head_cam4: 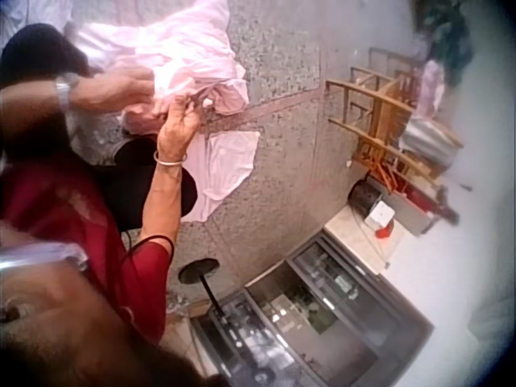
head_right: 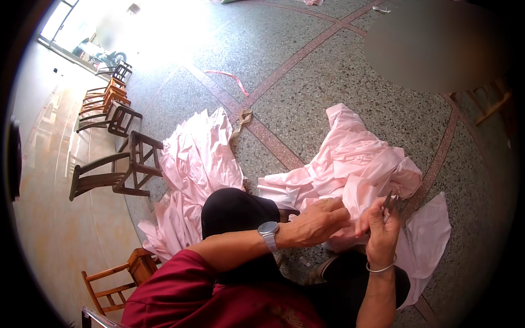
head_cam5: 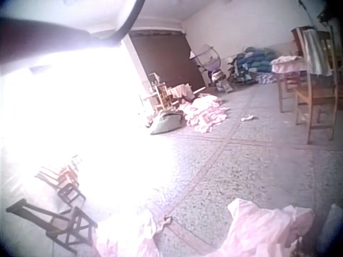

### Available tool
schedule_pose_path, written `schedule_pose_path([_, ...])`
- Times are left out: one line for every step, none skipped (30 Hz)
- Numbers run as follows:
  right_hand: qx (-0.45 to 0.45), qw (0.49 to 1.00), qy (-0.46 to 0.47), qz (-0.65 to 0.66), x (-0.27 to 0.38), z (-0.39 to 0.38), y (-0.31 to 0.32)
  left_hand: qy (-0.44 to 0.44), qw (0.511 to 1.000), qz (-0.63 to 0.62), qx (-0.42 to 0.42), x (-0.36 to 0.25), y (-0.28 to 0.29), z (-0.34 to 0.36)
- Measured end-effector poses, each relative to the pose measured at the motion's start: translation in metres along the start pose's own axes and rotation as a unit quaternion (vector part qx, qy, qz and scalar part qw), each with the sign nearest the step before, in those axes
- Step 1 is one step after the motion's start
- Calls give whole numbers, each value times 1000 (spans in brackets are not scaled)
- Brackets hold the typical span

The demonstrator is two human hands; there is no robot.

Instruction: The person uses a pair of snips to cut along the edge of a pink fabric, handling and positioning the cloth by hand on the floor.

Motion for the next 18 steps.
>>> schedule_pose_path([-14, 1000, -1, -3, 0, 0, 2, 8, 1000, -22, -1, 2, 0, 0])
schedule_pose_path([-13, 1000, -1, -3, 0, 0, 3, 16, 999, -44, -3, 3, 0, 1])
schedule_pose_path([-16, 1000, -2, 3, -1, 1, 5, 17, 999, -44, -3, 3, -2, 0])
schedule_pose_path([-18, 1000, -4, 8, -2, 1, 6, 27, 996, -85, -11, 5, -3, -1])
schedule_pose_path([-19, 1000, -4, 8, -2, 1, 7, 36, 991, -129, -17, 7, -3, -1])
schedule_pose_path([-19, 1000, -1, -6, -2, 1, 7, 35, 991, -129, -16, 6, -3, -1])
schedule_pose_path([-20, 1000, 2, -20, -1, 1, 7, 19, 994, -109, -17, 0, -2, -1])
schedule_pose_path([-20, 1000, 1, -20, -1, 0, 6, 4, 996, -89, -17, -6, 0, -1])
schedule_pose_path([-9, 999, -2, -33, -1, 0, 4, 5, 996, -88, -17, -8, 2, -1])
schedule_pose_path([2, 999, -5, -47, -2, 0, 1, 5, 996, -84, -19, -11, 5, -1])
schedule_pose_path([2, 999, -5, -47, -1, 0, 1, 5, 997, -79, -20, -12, 6, -1])
schedule_pose_path([8, 998, 4, -61, 1, 0, 0, 5, 997, -79, -20, -11, 7, 0])
schedule_pose_path([13, 997, 12, -74, 3, 0, -2, 10, 997, -79, -14, -8, 6, 0])
schedule_pose_path([13, 997, 12, -74, 2, 0, -1, 16, 997, -78, -7, -7, 5, 1])
schedule_pose_path([-1, 996, 23, -91, 4, 0, 3, 16, 997, -78, -7, -8, 8, 1])
schedule_pose_path([-15, 993, 34, -109, 7, 0, 8, 29, 997, -69, 8, -6, 9, 0])
schedule_pose_path([-15, 993, 34, -108, 7, 1, 11, 42, 997, -59, 22, -5, 9, 0])
schedule_pose_path([-26, 994, 45, -97, 11, 2, 18, 42, 997, -59, 21, -4, 9, 0])
Point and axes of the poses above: each hand's wrist, its own z-axis towards the middle knuckle, its own y-axis out of the back of the hand, x = y × z, the point moved 10 cm from there along z, towards the middle knuckle, and after that the axes turned 3 degrees about y, right-handed, at the moved point
